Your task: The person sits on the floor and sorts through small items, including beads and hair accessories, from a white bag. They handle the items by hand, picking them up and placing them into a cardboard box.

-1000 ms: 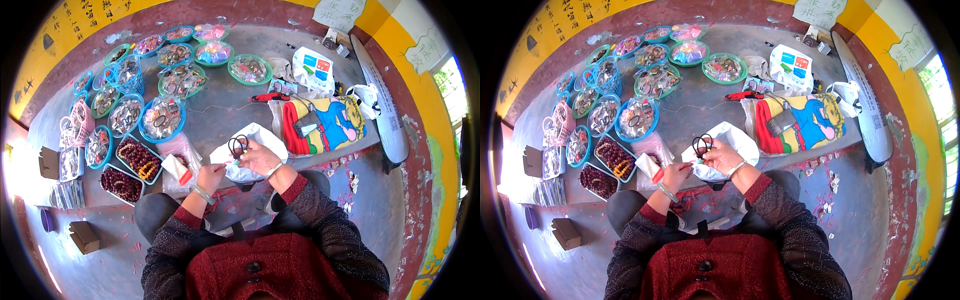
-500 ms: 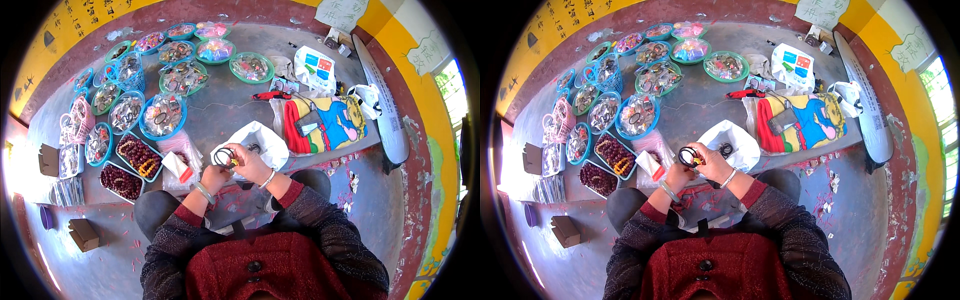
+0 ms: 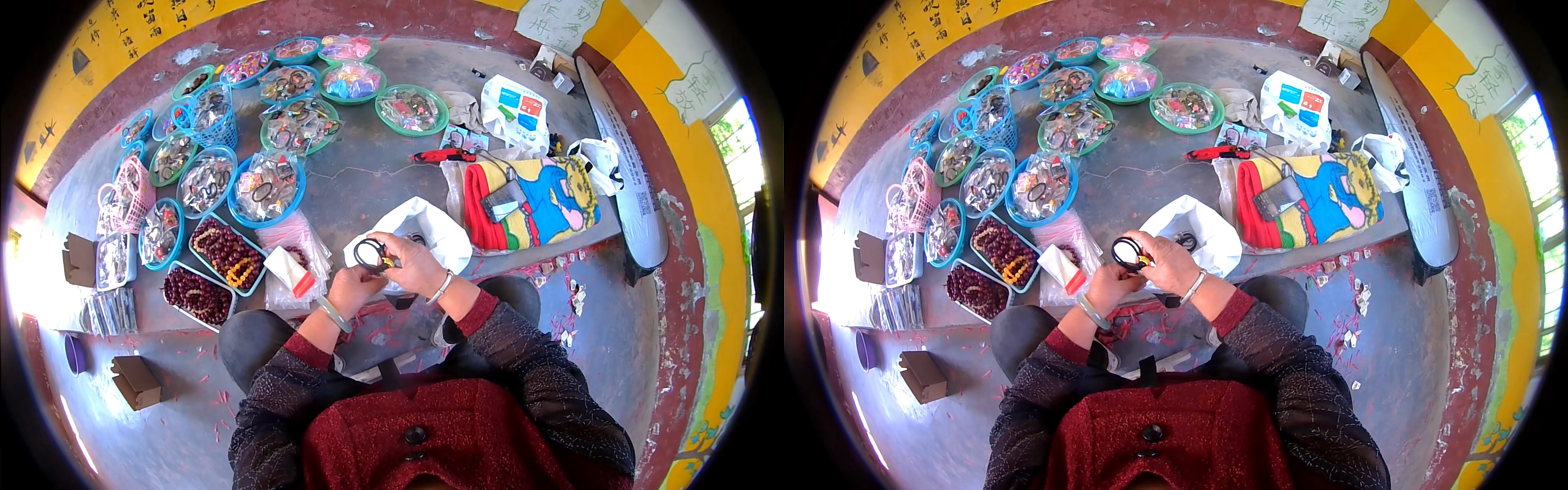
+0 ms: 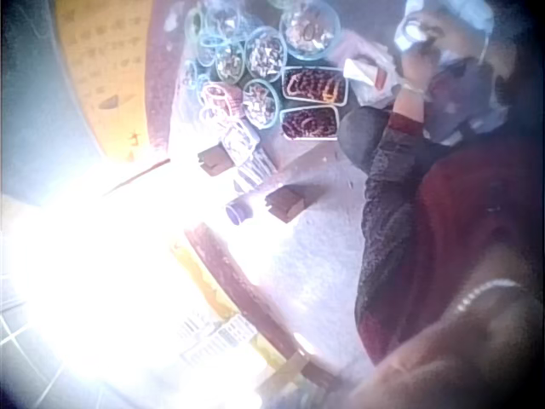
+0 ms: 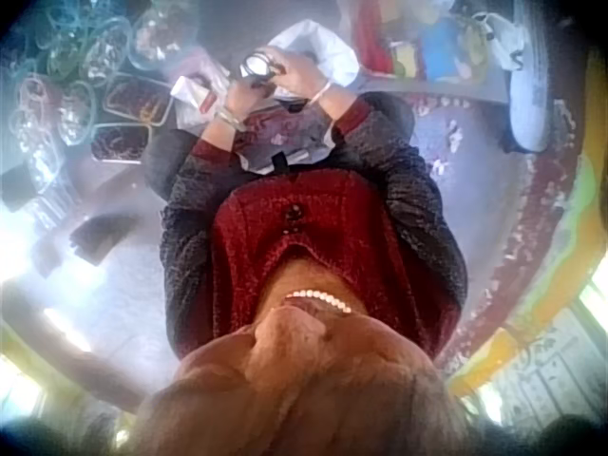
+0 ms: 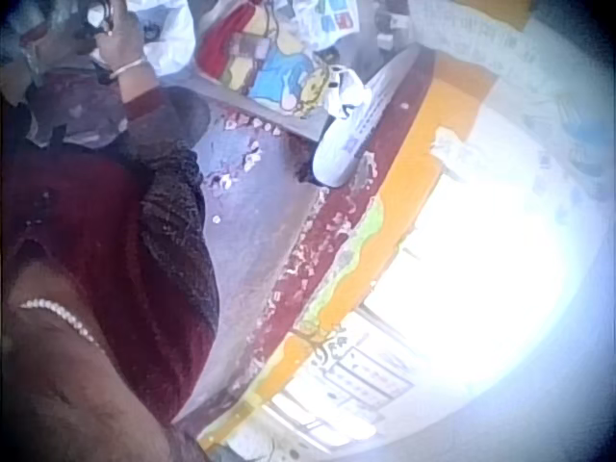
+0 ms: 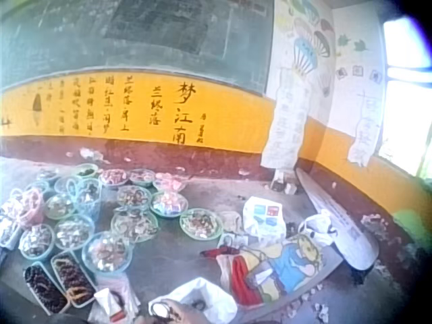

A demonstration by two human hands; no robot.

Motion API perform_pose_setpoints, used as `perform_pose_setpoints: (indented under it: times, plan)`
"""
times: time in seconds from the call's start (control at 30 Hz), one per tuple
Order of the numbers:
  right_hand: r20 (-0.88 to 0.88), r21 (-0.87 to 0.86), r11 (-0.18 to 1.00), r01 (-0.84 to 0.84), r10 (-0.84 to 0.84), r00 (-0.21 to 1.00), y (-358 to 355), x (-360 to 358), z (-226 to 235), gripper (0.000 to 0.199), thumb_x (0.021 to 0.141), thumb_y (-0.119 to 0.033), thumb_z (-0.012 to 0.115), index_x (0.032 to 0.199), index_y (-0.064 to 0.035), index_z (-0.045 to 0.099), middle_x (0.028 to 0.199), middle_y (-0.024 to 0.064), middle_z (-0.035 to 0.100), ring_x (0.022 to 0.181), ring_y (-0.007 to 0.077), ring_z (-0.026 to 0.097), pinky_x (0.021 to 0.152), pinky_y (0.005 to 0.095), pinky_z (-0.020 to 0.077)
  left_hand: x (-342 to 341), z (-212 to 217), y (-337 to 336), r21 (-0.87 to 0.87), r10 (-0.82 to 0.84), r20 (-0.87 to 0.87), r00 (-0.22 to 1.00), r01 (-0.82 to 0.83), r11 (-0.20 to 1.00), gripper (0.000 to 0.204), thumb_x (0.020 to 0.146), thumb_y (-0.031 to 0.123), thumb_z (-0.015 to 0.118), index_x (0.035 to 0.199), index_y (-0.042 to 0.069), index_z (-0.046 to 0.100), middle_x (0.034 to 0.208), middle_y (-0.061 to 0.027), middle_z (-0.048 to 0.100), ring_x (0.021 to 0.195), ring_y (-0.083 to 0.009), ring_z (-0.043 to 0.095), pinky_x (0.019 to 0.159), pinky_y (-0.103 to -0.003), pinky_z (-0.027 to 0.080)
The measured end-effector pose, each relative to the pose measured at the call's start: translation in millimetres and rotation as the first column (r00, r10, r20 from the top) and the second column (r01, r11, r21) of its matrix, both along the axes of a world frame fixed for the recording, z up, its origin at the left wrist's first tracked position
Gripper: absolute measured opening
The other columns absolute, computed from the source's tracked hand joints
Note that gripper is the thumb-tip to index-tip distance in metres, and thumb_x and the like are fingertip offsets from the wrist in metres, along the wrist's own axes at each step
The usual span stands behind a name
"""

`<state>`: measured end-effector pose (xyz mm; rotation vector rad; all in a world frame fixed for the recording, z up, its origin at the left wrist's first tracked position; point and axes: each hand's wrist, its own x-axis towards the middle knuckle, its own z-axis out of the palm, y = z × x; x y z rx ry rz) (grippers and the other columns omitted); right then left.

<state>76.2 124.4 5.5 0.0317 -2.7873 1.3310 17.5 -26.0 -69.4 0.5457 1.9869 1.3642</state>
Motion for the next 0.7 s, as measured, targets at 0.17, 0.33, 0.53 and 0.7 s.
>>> perform_pose_setpoints:
  times: [0.17, 0.33, 0.53, 0.7]
  plan:
    - [-0.01, 0.15, 0.989, -0.013, 0.015, 1.0, 1, 0, -6, 0.051, 0.068, -0.005, 0.059, 0.117, -0.0132, 0.046, 0.077, 0.0103, 0.058, 0.072, 0.0268, 0.057, 0.066, 0.0341, 0.0446, 6, 17, 0, -0.018, -0.016, -0.036, 0.999, 0.015, 1.0, 0.027, 0.071, 0.023, 0.066, 0.089, 0.003, 0.064, 0.068, -0.0074, 0.063, 0.059, -0.0118, 0.057, 0.057, -0.028, 0.045]
    - [0.104, -0.095, 0.994, -0.053, 0.063, 0.993, 4, 1, -15, 0.049, 0.07, -0.005, 0.056, 0.116, -0.0113, 0.041, 0.079, 0.0133, 0.061, 0.069, 0.0271, 0.06, 0.061, 0.0339, 0.0459, 2, -8, 0, 0.002, 0.002, -0.018, 1.0, -0.002, 1.0, 0.022, 0.072, 0.013, 0.067, 0.084, -0.004, 0.062, 0.067, -0.0028, 0.061, 0.058, -0.0061, 0.053, 0.053, -0.022, 0.043]
    - [0.295, -0.473, 0.881, 0.027, 0.13, 0.947, 21, -4, -17, 0.038, 0.075, -0.003, 0.056, 0.111, -0.004, 0.043, 0.079, 0.0076, 0.062, 0.066, 0.0091, 0.057, 0.058, 0.0227, 0.0452, -4, -24, 1, 0.035, 0.039, 0.047, 0.998, -0.041, 0.999, 0.029, 0.071, 0.025, 0.065, 0.08, -0.002, 0.064, 0.058, -0.007, 0.059, 0.052, -0.0114, 0.054, 0.051, -0.027, 0.042]
    - [0.279, -0.539, 0.837, 0.096, 0.069, 0.958, 14, -3, -24, 0.028, 0.074, 0.0, 0.058, 0.101, -0.0017, 0.05, 0.076, 0.005, 0.061, 0.065, 0.0075, 0.056, 0.056, 0.0199, 0.0447, -3, -21, 0, 0.051, 0.015, 0.08, 0.997, -0.02, 0.999, 0.031, 0.07, 0.024, 0.067, 0.082, -0.004, 0.062, 0.062, -0.0068, 0.06, 0.055, -0.0098, 0.054, 0.053, -0.026, 0.044]
